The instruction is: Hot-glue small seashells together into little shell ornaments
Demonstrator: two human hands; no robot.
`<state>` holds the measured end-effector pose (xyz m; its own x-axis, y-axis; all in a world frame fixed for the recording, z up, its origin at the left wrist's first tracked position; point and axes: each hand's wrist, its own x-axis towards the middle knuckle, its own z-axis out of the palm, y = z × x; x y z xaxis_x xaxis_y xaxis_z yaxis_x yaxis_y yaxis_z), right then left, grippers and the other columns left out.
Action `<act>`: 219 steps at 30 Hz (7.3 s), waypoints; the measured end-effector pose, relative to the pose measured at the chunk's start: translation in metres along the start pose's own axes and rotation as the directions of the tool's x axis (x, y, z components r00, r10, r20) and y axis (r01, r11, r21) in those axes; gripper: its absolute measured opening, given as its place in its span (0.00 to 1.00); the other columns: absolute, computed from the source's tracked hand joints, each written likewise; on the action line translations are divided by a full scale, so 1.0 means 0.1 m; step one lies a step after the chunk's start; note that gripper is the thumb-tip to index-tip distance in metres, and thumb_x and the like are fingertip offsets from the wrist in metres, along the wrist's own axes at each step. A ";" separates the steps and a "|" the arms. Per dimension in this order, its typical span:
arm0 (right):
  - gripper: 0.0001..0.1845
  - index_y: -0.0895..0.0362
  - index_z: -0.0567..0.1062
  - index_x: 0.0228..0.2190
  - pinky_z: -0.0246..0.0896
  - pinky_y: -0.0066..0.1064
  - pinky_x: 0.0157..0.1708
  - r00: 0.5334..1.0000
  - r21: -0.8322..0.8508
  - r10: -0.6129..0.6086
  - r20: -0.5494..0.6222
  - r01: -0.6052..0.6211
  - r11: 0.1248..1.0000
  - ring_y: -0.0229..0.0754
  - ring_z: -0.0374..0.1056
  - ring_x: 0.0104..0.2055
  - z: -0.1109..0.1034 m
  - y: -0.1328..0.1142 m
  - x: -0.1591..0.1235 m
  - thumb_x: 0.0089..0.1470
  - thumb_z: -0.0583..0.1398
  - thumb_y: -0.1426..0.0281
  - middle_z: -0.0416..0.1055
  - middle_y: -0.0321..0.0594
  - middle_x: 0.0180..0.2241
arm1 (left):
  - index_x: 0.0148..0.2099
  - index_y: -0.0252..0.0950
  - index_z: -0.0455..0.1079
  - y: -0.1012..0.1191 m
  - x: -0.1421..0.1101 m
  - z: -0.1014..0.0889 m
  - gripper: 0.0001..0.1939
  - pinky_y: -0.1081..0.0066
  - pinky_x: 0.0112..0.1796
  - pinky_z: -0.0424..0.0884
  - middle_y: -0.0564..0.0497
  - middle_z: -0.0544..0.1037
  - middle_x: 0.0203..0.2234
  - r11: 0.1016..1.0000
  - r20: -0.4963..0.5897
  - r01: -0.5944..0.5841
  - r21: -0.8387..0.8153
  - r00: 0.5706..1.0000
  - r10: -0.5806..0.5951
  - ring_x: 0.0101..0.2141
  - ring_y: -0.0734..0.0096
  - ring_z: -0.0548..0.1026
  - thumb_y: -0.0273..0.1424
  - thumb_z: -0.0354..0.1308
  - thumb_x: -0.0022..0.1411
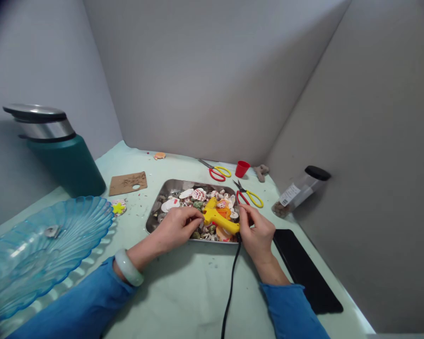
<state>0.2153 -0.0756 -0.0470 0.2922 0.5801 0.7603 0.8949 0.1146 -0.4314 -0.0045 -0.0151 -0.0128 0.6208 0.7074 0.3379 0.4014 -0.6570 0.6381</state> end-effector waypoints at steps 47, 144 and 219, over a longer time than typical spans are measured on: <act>0.15 0.55 0.72 0.42 0.57 0.37 0.37 0.661 -0.217 -0.008 0.750 0.258 0.941 0.50 0.70 0.39 -0.15 -0.35 0.33 0.55 0.57 0.60 0.75 0.42 0.40 | 0.36 0.36 0.79 -0.26 1.16 -0.11 0.14 0.69 0.38 0.67 0.44 0.81 0.32 0.881 0.104 0.193 0.431 0.960 -0.261 0.35 0.62 0.76 0.26 0.54 0.50; 0.19 0.59 0.72 0.22 0.46 0.23 0.15 0.474 0.454 0.149 0.868 -0.878 0.149 0.29 0.50 0.14 0.38 -0.76 0.47 0.46 0.65 0.56 0.58 0.28 0.11 | 0.46 0.33 0.70 -0.05 0.22 -0.13 0.24 0.75 0.26 0.66 0.53 0.72 0.30 0.553 0.029 0.215 -0.805 0.945 -0.325 0.24 0.79 0.67 0.28 0.67 0.44; 0.16 0.53 0.72 0.40 0.58 0.33 0.34 0.725 0.244 0.091 0.683 -0.343 0.907 0.46 0.68 0.36 -0.01 -0.37 0.60 0.54 0.58 0.58 0.74 0.41 0.36 | 0.31 0.36 0.78 -0.32 0.14 -0.43 0.13 0.72 0.30 0.63 0.48 0.80 0.26 0.922 -0.357 0.387 -0.001 0.861 -0.362 0.28 0.67 0.74 0.38 0.55 0.58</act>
<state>0.2002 -0.0454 0.0153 0.0625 0.9817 0.1801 0.6293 0.1014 -0.7705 -0.0376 0.0272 0.0018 0.1485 0.9401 0.3068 0.6097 -0.3313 0.7201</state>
